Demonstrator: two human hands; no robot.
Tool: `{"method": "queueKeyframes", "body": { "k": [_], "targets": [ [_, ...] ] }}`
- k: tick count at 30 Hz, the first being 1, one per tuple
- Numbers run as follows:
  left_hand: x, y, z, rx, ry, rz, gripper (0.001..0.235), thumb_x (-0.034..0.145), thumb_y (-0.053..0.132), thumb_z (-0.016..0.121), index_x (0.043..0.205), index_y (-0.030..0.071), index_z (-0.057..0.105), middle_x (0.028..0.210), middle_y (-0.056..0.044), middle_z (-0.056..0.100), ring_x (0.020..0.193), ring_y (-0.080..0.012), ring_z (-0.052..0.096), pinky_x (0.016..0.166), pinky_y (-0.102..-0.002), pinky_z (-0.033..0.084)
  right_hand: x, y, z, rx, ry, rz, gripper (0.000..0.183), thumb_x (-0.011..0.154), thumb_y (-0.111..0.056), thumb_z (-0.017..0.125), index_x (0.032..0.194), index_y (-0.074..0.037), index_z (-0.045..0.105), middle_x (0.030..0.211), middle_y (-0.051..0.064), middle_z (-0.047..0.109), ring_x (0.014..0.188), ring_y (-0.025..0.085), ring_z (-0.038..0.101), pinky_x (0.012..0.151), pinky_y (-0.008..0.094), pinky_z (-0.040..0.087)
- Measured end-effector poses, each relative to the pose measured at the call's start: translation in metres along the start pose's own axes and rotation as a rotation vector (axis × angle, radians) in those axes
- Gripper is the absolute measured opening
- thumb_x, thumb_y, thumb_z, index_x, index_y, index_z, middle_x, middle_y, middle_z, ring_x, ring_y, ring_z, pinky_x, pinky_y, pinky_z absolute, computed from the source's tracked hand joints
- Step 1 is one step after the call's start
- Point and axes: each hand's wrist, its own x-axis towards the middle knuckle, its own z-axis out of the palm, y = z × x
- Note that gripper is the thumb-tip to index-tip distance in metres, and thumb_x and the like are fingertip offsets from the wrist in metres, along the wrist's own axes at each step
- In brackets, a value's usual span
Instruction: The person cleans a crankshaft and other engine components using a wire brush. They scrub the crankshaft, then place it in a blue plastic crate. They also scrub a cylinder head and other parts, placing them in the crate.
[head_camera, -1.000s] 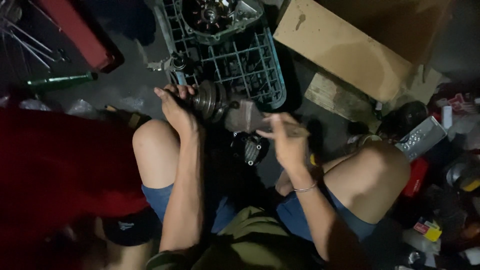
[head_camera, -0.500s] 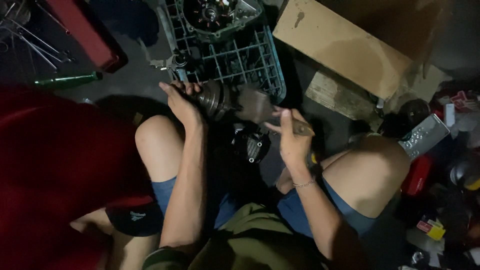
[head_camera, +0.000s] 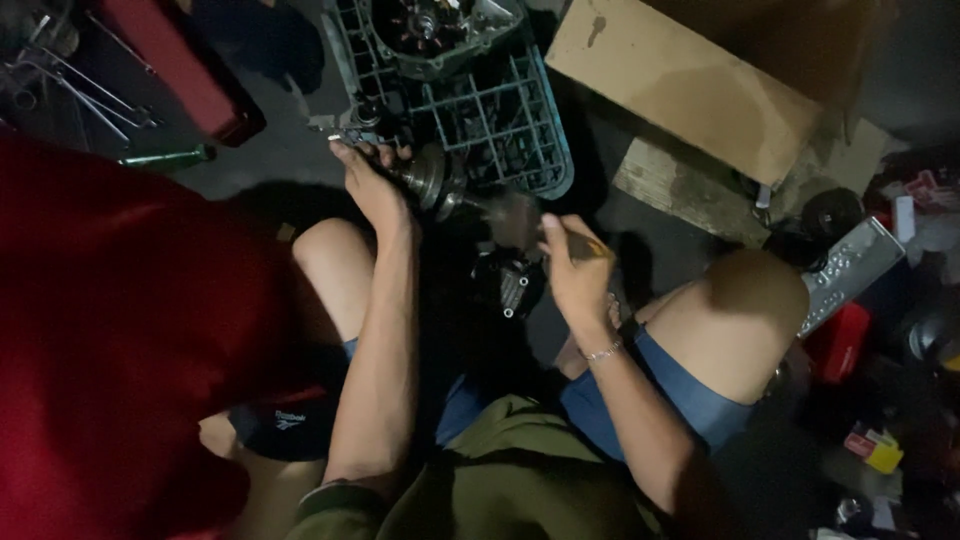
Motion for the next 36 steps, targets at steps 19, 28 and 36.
{"method": "queueKeyframes", "body": {
  "k": [19,28,36],
  "targets": [
    [0.011,-0.011,0.002,-0.018,0.078,-0.004,0.049,0.102,0.053,0.047,0.083,0.008,0.054,0.066,-0.006,0.057,0.059,-0.0213,0.063,0.064,-0.034,0.058,0.005,0.005,-0.007,-0.072,0.001,-0.091,0.017,0.101,-0.022,0.071,0.092,-0.009,0.078,0.084,0.016,0.076,0.085,0.022,0.074,0.068,0.039,0.065],
    [0.011,-0.011,0.000,-0.013,0.101,-0.009,0.049,0.104,0.053,0.042,0.082,0.010,0.051,0.065,-0.006,0.054,0.059,-0.0214,0.063,0.061,-0.029,0.053,0.006,-0.019,-0.008,-0.086,-0.072,-0.103,0.021,0.103,-0.022,0.068,0.091,-0.008,0.077,0.083,0.023,0.072,0.091,0.040,0.071,0.066,0.051,0.063],
    [0.006,-0.009,0.001,-0.027,0.099,-0.006,0.049,0.106,0.052,0.041,0.081,0.012,0.051,0.064,-0.002,0.051,0.057,-0.0188,0.060,0.062,-0.030,0.053,0.015,-0.028,-0.004,-0.217,-0.135,-0.124,0.025,0.103,-0.021,0.068,0.090,-0.001,0.076,0.086,0.026,0.074,0.082,0.037,0.076,0.062,0.050,0.064]
  ]
}}
